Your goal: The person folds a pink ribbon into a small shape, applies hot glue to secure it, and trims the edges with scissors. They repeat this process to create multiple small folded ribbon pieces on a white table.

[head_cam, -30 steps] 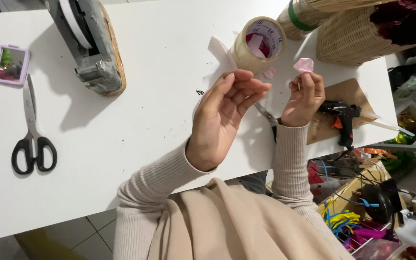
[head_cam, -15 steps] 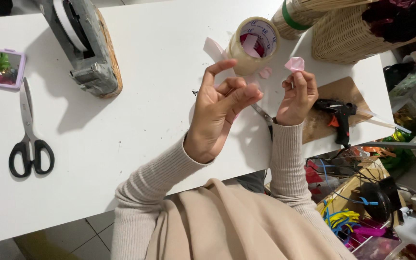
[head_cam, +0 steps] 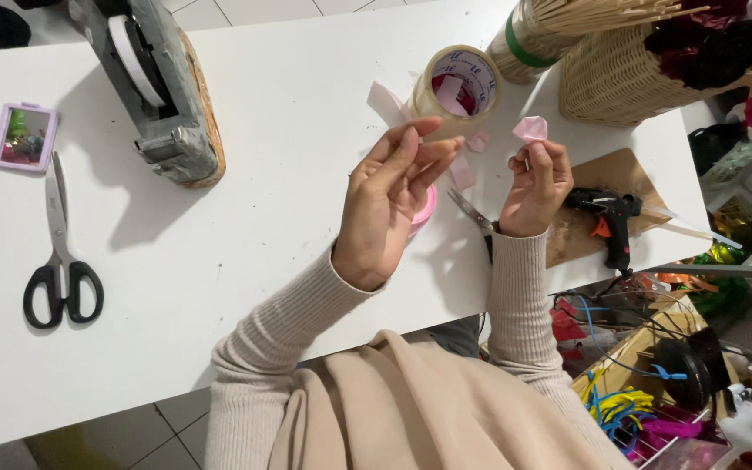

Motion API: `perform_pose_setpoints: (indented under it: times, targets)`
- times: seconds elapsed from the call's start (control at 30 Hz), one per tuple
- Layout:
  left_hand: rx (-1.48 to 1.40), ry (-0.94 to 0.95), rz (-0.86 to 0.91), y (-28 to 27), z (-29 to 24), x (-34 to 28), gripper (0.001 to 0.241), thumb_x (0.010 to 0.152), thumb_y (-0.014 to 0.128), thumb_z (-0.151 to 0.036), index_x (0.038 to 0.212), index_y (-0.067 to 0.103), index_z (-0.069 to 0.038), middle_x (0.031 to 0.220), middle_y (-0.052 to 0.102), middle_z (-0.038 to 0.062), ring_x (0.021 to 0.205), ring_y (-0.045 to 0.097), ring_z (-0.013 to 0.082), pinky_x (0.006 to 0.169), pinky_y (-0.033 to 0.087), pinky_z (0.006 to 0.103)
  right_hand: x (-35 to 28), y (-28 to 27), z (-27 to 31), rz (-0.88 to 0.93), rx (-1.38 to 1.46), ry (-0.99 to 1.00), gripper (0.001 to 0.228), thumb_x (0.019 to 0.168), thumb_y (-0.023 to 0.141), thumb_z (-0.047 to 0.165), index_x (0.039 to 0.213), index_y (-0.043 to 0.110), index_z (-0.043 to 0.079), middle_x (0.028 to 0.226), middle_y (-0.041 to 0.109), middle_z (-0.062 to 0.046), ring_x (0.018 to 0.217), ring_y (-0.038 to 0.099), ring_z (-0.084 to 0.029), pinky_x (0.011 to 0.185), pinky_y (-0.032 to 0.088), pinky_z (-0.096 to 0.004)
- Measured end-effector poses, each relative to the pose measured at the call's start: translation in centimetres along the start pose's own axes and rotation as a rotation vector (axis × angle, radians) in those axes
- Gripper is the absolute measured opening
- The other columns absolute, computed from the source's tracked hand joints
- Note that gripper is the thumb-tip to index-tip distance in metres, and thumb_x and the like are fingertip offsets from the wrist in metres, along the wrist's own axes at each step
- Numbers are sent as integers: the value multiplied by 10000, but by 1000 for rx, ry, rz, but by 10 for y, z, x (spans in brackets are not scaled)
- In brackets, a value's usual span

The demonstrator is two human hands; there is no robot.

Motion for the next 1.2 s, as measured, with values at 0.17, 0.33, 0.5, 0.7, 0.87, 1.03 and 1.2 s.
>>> perform_pose_setpoints:
  times: [0.17, 0.33, 0.5, 0.7, 0.87, 1.03, 1.2]
  targets:
    - [144, 102, -45, 4, -14, -5, 471, 729, 723, -63, 1145, 505, -101, 1075, 541, -2, 1060, 484, 124, 925, 393, 296, 1, -1, 0, 13, 6, -4, 77, 818, 574, 56, 868, 571, -2, 677, 509, -68, 643, 497, -111, 568, 461, -221]
    - [43, 157, -81, -5, -18, -2, 314, 765, 636, 74, 1015, 495, -52, 916, 625, 109, 969, 602, 246, 868, 487, 285, 1, -5, -5, 12, 12, -4, 58, 825, 566, 35, 868, 575, -3, 672, 505, -70, 641, 502, -116, 567, 465, -227]
    - [-13, 148, -19, -3, -27, -1, 240, 808, 577, 88, 996, 492, -36, 969, 625, 191, 999, 577, 321, 895, 488, 319, 3, -6, -6, 25, -1, -15, 65, 829, 572, 43, 874, 577, -3, 682, 510, -63, 642, 507, -113, 565, 463, -226]
    - [-110, 85, 24, 3, -43, 3, 333, 860, 511, 44, 1178, 429, -10, 1226, 490, 215, 1169, 464, 328, 926, 466, 298, -3, 7, 5, 12, -5, 7, 43, 805, 590, 73, 829, 586, 37, 670, 517, -44, 626, 493, -108, 564, 419, -223]
    - [-93, -4, -33, -25, -34, 25, 277, 808, 591, -25, 1080, 561, 14, 1129, 571, 196, 975, 599, 322, 670, 571, 253, -7, 16, 15, 10, -14, 1, 35, 783, 612, 97, 770, 589, 74, 646, 523, -20, 610, 494, -102, 554, 420, -225]
    - [-94, 48, -78, -46, -35, 37, 87, 780, 647, -199, 758, 600, -129, 731, 610, 13, 372, 382, 56, 296, 280, 169, -7, 27, 33, 73, -21, -56, 45, 791, 602, 51, 753, 579, 55, 742, 535, -38, 564, 500, -116, 542, 441, -218]
    - [-41, -87, -131, -2, -65, 16, 515, 761, 443, -445, 391, 253, -140, 288, 160, -21, 214, 148, 57, 210, 77, 167, -14, 68, 91, 337, -162, -204, 64, 807, 621, 65, 777, 571, 38, 746, 502, -62, 630, 474, -135, 593, 421, -238]
Point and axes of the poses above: each hand's wrist, its own x-axis towards the middle knuckle, its own y-axis out of the palm, z = x × y, the point moved 6 cm from there along x, towards the middle knuckle
